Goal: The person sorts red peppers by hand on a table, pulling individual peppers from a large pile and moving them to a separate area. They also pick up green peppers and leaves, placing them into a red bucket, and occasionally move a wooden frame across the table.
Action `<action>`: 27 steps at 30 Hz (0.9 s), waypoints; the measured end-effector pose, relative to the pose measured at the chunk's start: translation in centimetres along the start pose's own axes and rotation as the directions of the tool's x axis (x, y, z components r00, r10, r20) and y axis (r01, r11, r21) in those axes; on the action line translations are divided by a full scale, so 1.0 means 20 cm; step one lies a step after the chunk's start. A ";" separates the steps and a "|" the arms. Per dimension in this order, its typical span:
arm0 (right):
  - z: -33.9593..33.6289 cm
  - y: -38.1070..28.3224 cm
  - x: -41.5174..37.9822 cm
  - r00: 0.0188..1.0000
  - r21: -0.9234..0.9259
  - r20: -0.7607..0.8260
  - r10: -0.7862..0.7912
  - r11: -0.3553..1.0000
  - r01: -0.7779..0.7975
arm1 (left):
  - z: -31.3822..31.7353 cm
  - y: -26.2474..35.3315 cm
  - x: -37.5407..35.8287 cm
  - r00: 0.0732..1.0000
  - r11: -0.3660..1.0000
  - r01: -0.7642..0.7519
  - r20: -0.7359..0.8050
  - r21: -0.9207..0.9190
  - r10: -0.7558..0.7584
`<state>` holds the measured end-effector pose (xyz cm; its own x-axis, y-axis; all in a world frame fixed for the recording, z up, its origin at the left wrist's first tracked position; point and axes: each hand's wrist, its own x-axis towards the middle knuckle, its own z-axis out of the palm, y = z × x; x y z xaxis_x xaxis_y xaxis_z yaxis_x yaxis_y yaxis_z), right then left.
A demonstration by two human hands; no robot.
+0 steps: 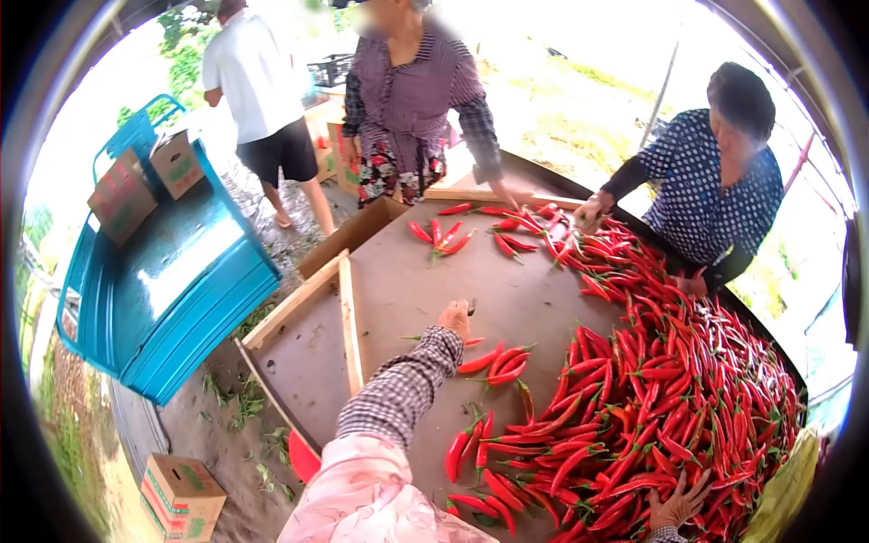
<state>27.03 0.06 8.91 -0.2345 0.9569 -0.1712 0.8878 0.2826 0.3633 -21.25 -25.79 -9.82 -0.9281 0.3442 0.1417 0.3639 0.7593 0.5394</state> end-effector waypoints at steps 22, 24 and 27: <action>0.36 0.20 0.12 0.836 -0.135 -0.477 -0.272 0.962 0.235 | -1.11 -0.86 -1.94 0.452 0.581 0.809 -0.530 -0.095 -0.717; 0.41 0.21 0.16 0.804 -0.134 -0.525 -0.280 0.960 0.247 | -1.00 -0.76 -1.94 0.639 0.853 0.521 -0.653 -0.021 -0.406; 0.09 0.09 -0.10 0.932 -0.063 -0.322 -0.166 0.986 0.154 | -0.88 -0.42 -1.88 0.838 0.982 0.170 -0.513 -0.078 -0.186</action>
<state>29.84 -1.37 8.32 -0.4935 0.8665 0.0746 0.8143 0.4302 0.3896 9.17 -54.84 -4.98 -0.8853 -0.1360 0.4446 0.1940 0.7610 0.6190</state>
